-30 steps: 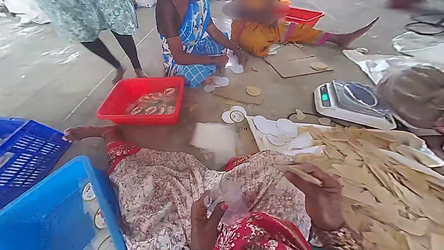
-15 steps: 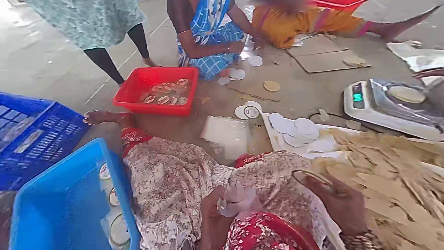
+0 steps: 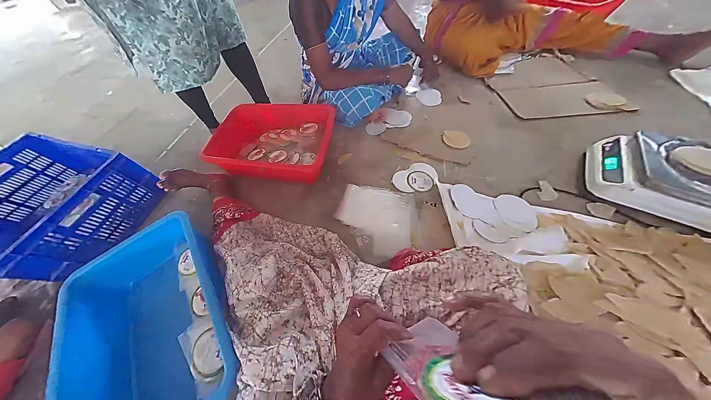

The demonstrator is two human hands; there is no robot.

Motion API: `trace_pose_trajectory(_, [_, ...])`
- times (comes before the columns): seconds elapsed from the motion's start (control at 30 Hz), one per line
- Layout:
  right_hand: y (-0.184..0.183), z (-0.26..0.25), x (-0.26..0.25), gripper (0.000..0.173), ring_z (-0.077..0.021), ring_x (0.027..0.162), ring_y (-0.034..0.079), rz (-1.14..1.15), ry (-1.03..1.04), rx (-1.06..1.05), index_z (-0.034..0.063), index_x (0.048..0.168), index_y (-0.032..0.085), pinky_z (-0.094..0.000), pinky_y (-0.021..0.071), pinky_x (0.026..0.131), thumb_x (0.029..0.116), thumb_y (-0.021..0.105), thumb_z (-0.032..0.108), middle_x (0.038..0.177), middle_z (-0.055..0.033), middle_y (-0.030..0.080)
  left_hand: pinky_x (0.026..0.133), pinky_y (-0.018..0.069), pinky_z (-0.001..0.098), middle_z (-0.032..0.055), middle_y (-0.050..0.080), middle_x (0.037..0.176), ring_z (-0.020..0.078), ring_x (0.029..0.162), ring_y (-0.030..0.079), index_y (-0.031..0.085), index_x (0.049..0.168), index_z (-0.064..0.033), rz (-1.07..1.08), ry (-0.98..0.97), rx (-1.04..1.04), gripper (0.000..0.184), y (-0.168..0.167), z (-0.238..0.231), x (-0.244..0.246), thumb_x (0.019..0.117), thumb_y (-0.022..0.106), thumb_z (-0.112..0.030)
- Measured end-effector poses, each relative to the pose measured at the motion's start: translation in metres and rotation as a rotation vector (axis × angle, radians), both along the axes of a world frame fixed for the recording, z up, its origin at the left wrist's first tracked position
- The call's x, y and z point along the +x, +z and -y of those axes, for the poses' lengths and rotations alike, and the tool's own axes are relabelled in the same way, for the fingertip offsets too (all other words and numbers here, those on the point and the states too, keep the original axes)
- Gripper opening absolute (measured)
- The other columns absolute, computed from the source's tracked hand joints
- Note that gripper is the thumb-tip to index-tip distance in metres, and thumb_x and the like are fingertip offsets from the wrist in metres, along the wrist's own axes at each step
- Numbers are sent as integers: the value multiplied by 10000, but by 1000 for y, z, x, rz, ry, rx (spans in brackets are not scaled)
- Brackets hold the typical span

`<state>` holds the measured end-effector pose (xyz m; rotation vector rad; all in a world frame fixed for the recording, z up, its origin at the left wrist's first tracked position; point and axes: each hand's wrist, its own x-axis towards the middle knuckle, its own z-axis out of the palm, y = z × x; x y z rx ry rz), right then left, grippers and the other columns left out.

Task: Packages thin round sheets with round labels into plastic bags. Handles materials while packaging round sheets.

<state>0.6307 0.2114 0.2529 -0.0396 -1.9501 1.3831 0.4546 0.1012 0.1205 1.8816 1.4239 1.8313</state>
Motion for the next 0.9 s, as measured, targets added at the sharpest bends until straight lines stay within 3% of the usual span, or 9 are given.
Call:
trace_pose_trajectory(0.13, [-12,0,-8,66,-112,975,727,88,-41,54,75,994,703,-410,442,1152,969,698,135,948,-42,764,1027,447,255,30,672,914,107,1001,631,657,962,-79,81,-25,-34,163,-3,3,1,1014,603,-224])
trace_pose_trajectory(0.2, [-17,-2,-5,102,-80,990,726,122,-108,39,100,1019,710,-395,469,1141,940,746,154,966,7,769,982,497,238,29,685,964,85,1019,645,645,999,-74,185,-69,-73,135,-7,5,4,985,664,-207])
trace_pose_trajectory(0.3, [-22,-3,-3,289,12,1016,682,187,-254,-23,191,1120,702,-241,579,977,858,825,179,1066,125,722,926,550,214,14,718,1066,18,1042,659,677,1103,-66,368,-161,-184,197,-6,8,11,933,725,-155])
trace_pose_trajectory(0.33, [-25,-4,-6,360,23,1017,672,169,-256,-86,212,1158,696,-189,590,906,831,837,164,1107,140,709,928,558,220,1,731,1084,5,1045,666,682,1128,-65,419,-197,-220,216,-3,9,14,933,727,-144])
trace_pose_trajectory(0.4, [-37,-3,-15,463,-11,1039,680,93,-221,-216,204,1227,684,-187,598,874,801,838,110,1179,109,706,949,567,243,-34,752,1107,2,1058,679,701,1171,-81,555,-270,-269,257,5,9,20,916,730,-85])
trace_pose_trajectory(0.47, [-51,-4,-23,477,-41,1091,674,53,-217,-203,181,1286,680,-202,589,920,834,818,120,1233,75,696,967,569,267,-44,756,1123,27,1062,690,716,1196,-102,716,-352,-292,283,9,9,23,916,727,-66])
trace_pose_trajectory(0.53, [-57,-7,-20,442,-51,1112,673,73,-267,-123,185,1301,677,-214,583,945,875,790,153,1242,70,702,934,582,293,0,767,1078,71,1010,716,732,1166,-90,871,-410,-305,248,9,10,22,919,725,-66])
trace_pose_trajectory(0.73, [-78,-10,-1,279,-67,1036,692,208,-304,-184,185,1261,702,-233,592,892,1000,637,258,1176,41,724,873,590,293,24,767,982,81,917,723,742,1082,-58,1082,-475,-422,154,11,14,22,936,693,-43])
trace_pose_trajectory(0.9, [-86,-5,5,312,-62,934,725,392,-216,-201,123,1286,695,-236,626,804,983,655,189,1136,14,748,882,594,313,71,765,987,112,921,728,705,1127,25,1162,-352,-525,220,11,11,19,910,672,35])
